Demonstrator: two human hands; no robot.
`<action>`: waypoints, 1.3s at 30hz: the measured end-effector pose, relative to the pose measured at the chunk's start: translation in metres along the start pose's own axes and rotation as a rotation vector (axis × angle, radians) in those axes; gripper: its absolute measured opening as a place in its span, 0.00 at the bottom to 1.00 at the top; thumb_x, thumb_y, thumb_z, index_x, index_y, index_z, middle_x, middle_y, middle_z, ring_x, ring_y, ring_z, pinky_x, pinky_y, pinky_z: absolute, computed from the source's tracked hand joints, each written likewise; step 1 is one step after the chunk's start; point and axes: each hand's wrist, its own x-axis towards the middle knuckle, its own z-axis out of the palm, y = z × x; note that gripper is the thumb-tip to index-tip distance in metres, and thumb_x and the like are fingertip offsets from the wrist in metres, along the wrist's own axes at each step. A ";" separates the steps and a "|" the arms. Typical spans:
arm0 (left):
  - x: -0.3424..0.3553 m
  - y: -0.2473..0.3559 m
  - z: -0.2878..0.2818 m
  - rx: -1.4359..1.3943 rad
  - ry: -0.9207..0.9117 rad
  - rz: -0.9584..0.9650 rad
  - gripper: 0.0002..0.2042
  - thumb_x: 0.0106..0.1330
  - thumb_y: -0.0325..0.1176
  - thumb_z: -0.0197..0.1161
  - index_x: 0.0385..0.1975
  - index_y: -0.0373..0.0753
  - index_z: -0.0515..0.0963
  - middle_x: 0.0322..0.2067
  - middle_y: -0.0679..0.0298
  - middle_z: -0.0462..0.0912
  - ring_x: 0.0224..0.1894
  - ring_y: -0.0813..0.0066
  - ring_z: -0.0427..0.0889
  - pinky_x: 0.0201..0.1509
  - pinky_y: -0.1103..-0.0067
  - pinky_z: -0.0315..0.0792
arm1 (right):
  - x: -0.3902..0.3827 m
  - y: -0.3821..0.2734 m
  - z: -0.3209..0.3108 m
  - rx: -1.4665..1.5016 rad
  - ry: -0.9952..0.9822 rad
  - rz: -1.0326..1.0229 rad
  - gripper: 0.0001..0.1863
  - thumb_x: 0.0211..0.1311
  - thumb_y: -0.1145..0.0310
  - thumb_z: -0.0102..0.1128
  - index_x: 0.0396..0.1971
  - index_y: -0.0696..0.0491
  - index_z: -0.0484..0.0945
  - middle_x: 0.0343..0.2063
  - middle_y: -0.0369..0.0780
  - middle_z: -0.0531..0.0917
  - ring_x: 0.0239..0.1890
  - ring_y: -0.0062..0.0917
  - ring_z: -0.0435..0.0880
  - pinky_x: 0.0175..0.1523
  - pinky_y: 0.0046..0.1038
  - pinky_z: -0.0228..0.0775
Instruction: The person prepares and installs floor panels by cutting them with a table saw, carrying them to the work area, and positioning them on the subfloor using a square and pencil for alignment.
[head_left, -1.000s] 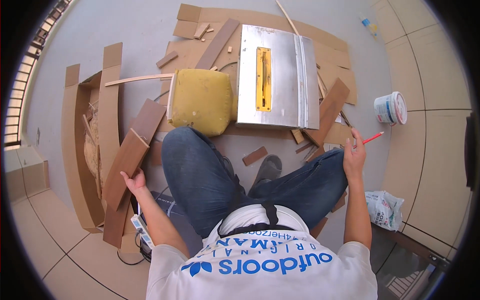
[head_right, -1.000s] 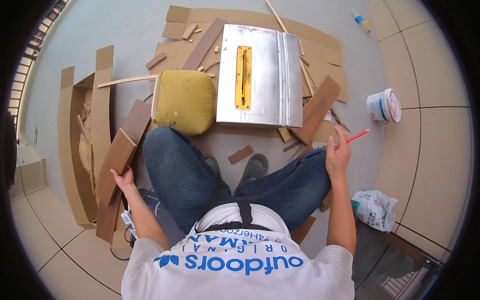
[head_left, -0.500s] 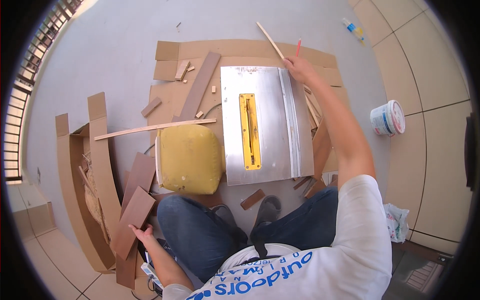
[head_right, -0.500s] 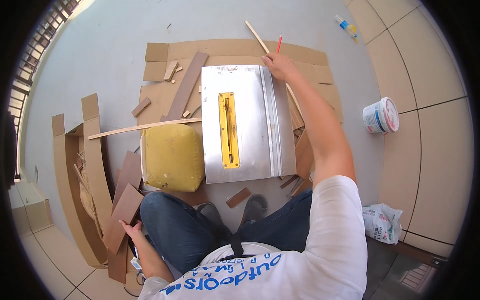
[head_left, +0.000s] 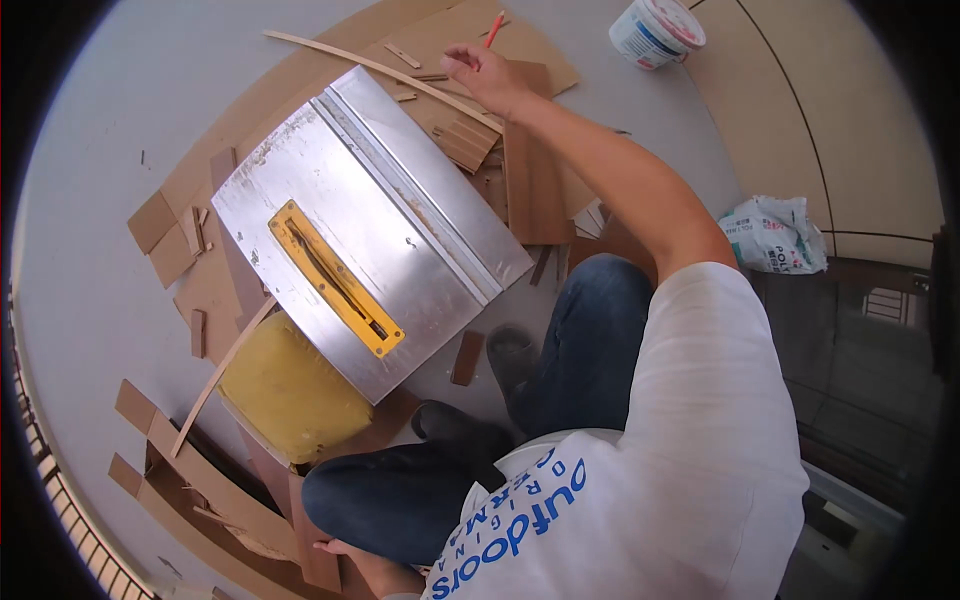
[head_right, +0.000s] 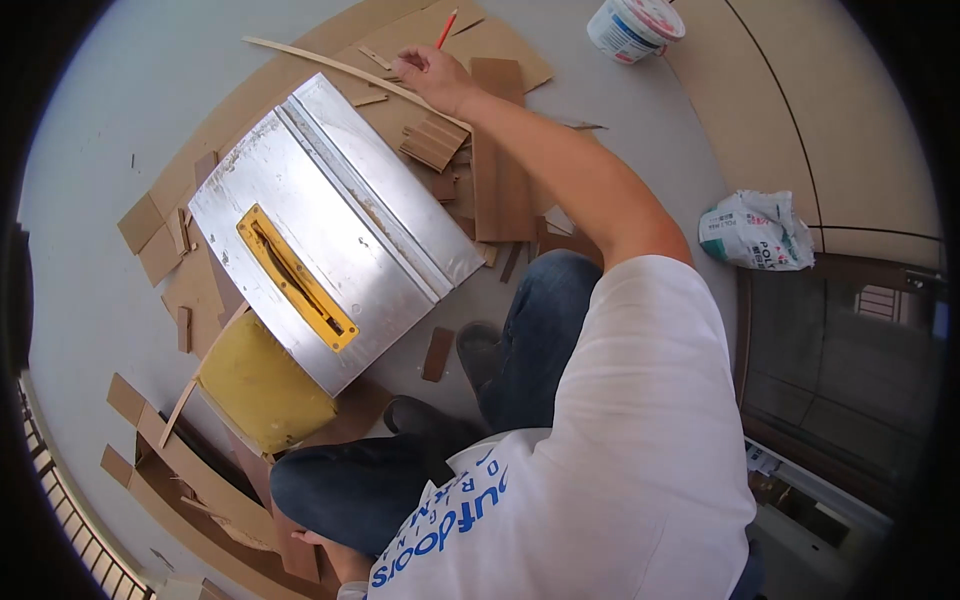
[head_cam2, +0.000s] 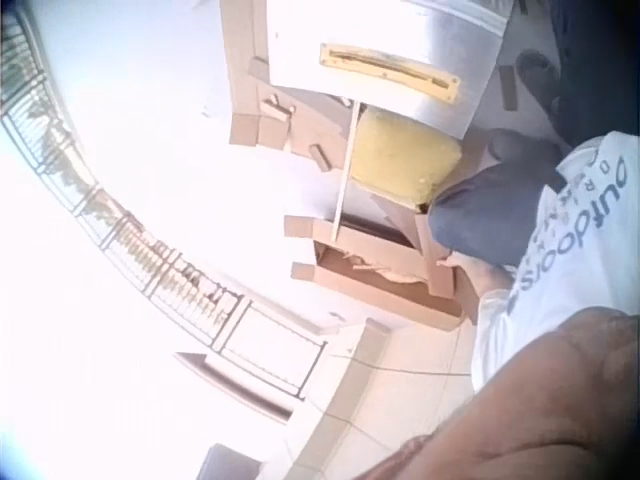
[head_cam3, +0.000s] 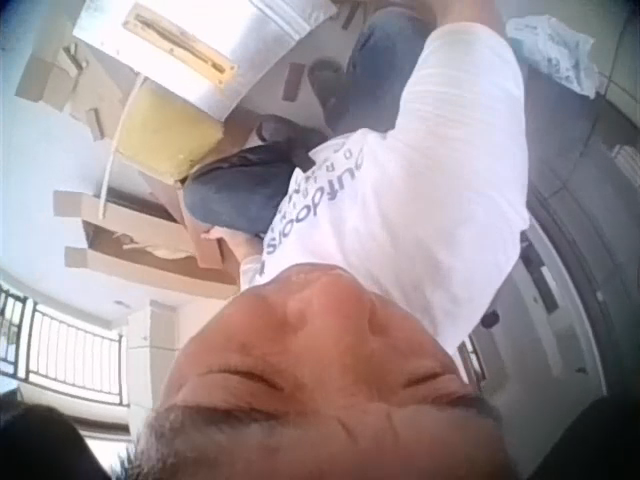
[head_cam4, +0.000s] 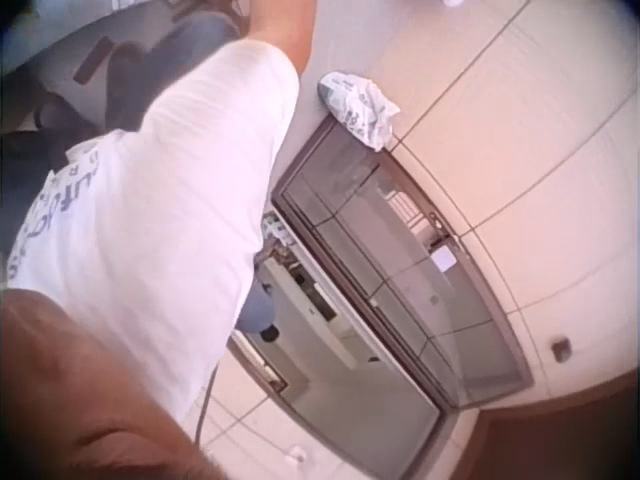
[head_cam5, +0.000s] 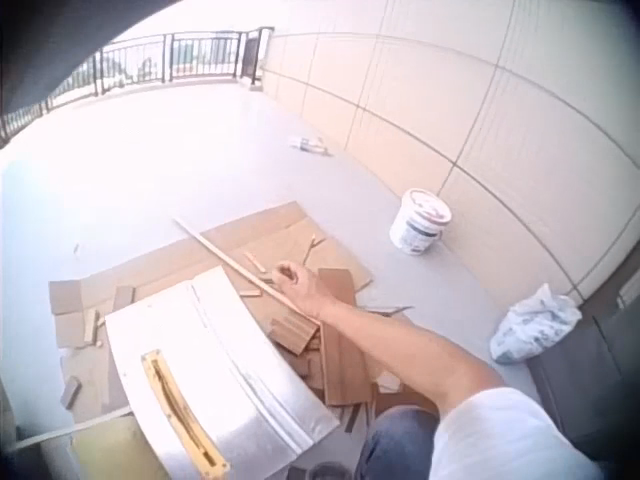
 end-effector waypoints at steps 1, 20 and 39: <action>-0.003 -0.007 0.012 0.065 -0.018 -0.006 0.31 0.69 0.46 0.66 0.67 0.34 0.73 0.64 0.53 0.79 0.65 0.49 0.77 0.66 0.54 0.72 | -0.040 0.054 -0.063 -0.057 0.040 0.032 0.26 0.74 0.55 0.66 0.62 0.59 0.78 0.51 0.41 0.87 0.52 0.24 0.85 0.61 0.28 0.77; -0.049 -0.006 0.085 0.589 -0.053 0.137 0.27 0.68 0.35 0.60 0.64 0.27 0.73 0.62 0.46 0.79 0.61 0.45 0.79 0.65 0.56 0.74 | -0.430 0.167 -0.234 -1.049 -0.555 0.678 0.56 0.47 0.49 0.84 0.75 0.51 0.62 0.70 0.52 0.69 0.74 0.46 0.65 0.77 0.48 0.57; -0.245 0.316 0.128 1.399 -0.048 0.596 0.24 0.66 0.24 0.54 0.62 0.21 0.73 0.59 0.39 0.80 0.58 0.42 0.81 0.63 0.58 0.77 | -0.403 -0.153 -0.392 -0.919 -0.203 0.874 0.15 0.70 0.59 0.67 0.47 0.51 0.74 0.43 0.48 0.83 0.48 0.49 0.83 0.51 0.48 0.77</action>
